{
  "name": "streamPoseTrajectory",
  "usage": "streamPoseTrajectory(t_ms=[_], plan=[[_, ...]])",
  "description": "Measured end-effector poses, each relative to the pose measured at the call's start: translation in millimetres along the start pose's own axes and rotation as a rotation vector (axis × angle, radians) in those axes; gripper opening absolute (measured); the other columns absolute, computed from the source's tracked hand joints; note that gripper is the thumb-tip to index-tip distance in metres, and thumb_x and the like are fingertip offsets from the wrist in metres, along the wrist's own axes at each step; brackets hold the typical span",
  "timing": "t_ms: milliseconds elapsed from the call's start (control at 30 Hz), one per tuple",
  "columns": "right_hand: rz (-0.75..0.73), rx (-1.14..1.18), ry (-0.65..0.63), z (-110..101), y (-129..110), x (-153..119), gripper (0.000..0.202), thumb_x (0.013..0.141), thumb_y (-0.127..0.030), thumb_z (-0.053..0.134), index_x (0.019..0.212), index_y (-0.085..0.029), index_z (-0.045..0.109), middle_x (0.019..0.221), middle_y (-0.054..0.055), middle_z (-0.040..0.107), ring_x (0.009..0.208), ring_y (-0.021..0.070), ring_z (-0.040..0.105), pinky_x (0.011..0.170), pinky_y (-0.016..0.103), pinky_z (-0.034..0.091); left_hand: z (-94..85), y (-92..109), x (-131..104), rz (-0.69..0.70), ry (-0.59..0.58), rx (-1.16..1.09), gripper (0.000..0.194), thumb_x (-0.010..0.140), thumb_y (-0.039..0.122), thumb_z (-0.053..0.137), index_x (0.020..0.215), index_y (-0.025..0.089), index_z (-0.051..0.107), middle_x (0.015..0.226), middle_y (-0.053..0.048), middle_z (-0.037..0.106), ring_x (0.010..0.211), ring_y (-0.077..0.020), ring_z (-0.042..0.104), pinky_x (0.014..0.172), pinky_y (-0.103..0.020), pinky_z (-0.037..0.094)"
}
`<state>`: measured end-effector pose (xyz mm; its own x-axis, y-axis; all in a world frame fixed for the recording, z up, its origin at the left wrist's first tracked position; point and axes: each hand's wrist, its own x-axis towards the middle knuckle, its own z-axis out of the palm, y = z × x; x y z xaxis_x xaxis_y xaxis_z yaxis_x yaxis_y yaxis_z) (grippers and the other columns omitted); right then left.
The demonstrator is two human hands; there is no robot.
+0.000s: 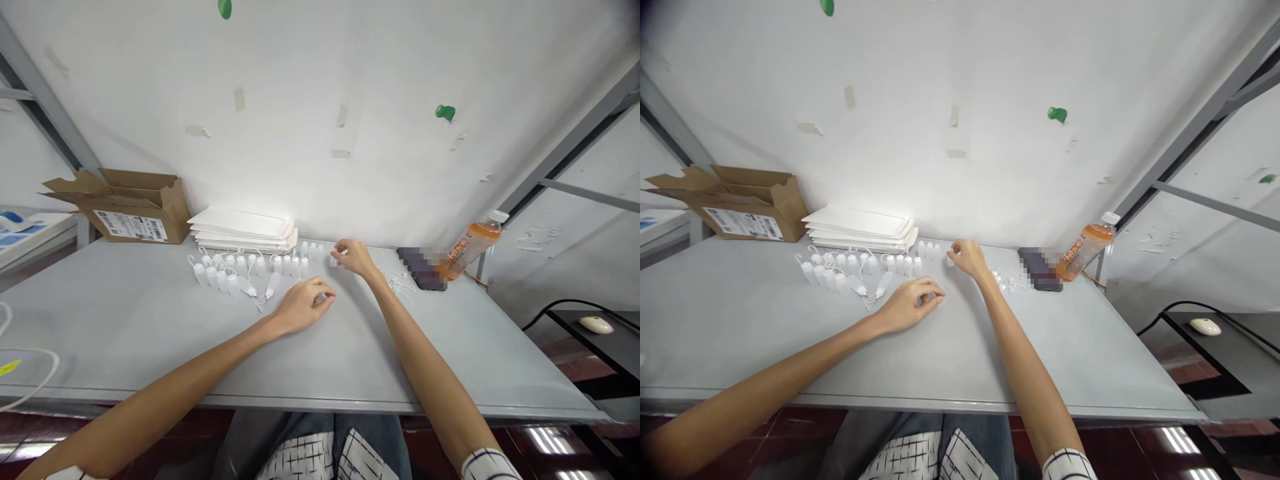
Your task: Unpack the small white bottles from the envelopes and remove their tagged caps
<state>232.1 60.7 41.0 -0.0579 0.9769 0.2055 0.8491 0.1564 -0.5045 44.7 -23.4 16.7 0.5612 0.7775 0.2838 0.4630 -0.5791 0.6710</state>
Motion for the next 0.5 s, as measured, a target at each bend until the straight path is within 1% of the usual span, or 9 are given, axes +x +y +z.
streamPoseTrajectory(t_ms=[67, 167, 267, 500], plan=[[0.003, 0.059, 0.013, 7, -1, 5, 0.010, 0.082, -0.023, 0.060, 0.087, -0.017, 0.067, 0.087, 0.005, 0.073, 0.071, 0.0153, 0.068, 0.069, 0.025, 0.048, -0.3, 0, 0, 0.005, -0.003, 0.014, 0.022, 0.090, 0.026, 0.051, 0.093, 0.019, 0.071, 0.097, -0.002, 0.066, 0.061, -0.0115, 0.054, 0.066, -0.029, 0.044], [-0.011, 0.083, 0.043, 15, 2, 8, 0.011, 0.078, -0.021, 0.064, 0.088, -0.017, 0.066, 0.085, 0.004, 0.073, 0.069, 0.0153, 0.069, 0.071, 0.026, 0.050, -0.2, -1, -1, 0.020, -0.005, 0.027, 0.022, 0.090, 0.026, 0.050, 0.092, 0.020, 0.071, 0.097, -0.003, 0.066, 0.061, -0.0119, 0.054, 0.066, -0.030, 0.044], [-0.026, 0.101, 0.047, 20, 6, 9, 0.018, 0.075, -0.019, 0.066, 0.093, -0.018, 0.066, 0.085, 0.004, 0.073, 0.071, 0.0163, 0.069, 0.073, 0.028, 0.050, 0.4, -2, -2, 0.034, -0.001, 0.035, 0.023, 0.091, 0.027, 0.049, 0.091, 0.021, 0.072, 0.096, -0.003, 0.067, 0.061, -0.0128, 0.055, 0.066, -0.030, 0.045], [-0.048, 0.173, 0.035, 27, 11, 7, 0.031, 0.073, -0.016, 0.068, 0.104, -0.017, 0.064, 0.089, 0.005, 0.072, 0.077, 0.0159, 0.070, 0.077, 0.029, 0.051, -1.3, 0, -2, 0.059, 0.017, 0.082, 0.024, 0.091, 0.027, 0.049, 0.088, 0.021, 0.072, 0.096, -0.003, 0.067, 0.059, -0.0121, 0.055, 0.065, -0.030, 0.045]])
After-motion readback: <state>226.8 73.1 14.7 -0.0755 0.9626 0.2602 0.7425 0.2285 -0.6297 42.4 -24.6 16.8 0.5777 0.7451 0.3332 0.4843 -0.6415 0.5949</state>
